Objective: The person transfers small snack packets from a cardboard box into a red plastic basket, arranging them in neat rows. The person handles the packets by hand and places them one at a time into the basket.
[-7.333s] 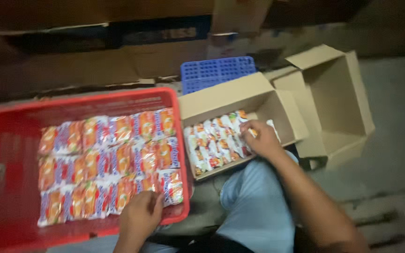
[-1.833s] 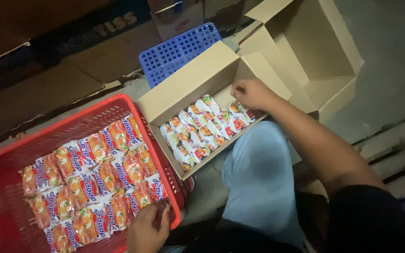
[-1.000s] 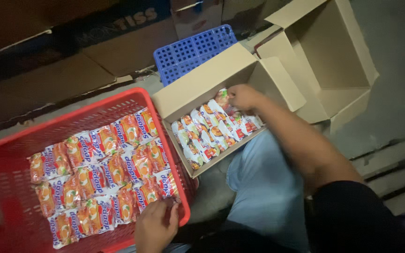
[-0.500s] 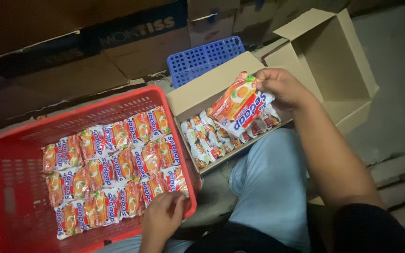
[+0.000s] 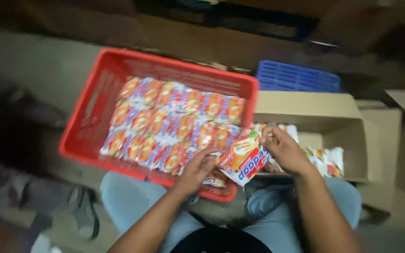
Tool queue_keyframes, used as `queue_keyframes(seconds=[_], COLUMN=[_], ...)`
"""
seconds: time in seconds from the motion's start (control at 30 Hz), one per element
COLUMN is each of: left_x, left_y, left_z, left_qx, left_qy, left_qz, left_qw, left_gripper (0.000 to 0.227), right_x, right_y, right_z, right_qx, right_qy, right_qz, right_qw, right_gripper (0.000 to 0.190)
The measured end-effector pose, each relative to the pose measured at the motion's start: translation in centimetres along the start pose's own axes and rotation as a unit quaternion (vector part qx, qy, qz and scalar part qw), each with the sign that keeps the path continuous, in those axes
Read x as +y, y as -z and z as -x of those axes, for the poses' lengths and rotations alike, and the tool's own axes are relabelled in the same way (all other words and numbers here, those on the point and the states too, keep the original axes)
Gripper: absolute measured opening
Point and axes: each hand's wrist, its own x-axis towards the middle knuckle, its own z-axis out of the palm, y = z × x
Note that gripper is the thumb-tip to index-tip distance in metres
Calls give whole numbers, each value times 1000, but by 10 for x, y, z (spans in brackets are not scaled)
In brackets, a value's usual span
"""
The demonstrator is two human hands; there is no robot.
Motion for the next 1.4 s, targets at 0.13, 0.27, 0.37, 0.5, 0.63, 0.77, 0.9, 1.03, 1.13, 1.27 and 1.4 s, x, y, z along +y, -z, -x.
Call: queue_keyframes(seconds=[0.13,0.27,0.37,0.5,0.63,0.77,0.9,1.03,1.13,1.27,1.4], left_x=[10,33,40,37,77,87,39,9,-49,1,28], left_y=[11,39,88,184,262,311,361,370,403,357,335], left_z=[1,7,14,28,42,37,10,-12,-40,-37,-35], left_qx=[27,95,124,166,281,311,199,63,-84,-19,11], left_qy=[-16,50,23,-78,-109,146,259,301,313,393,374], left_qz=[22,-163,-181,-119,-223,-402,-484,-524,-606,-587,-581], left_qw=[999,981,975,976,927,849,812,794,727,708,722], left_gripper=[58,71,64,44,51,51,38,40,41,47,56], right_x=[12,5,-18,-29,-18,-17,-17,-15,-6,-10,-16], right_y=[-56,-95,-116,-135,-146,-149,-150,-149,-149,-150,-152], right_z=[-13,-16,-11,1,5,6,6,7,4,4,5], right_qx=[-2,10,16,-11,-33,-24,-12,-19,-11,-2,-4], right_qy=[-9,-1,-28,61,48,108,150,145,140,158,168], right_qz=[-2,-7,129,337,429,492,496,502,515,520,513], right_qw=[1000,1000,991,940,901,864,855,852,846,839,842], right_gripper=[12,8,16,26,33,33,27,28,31,26,24])
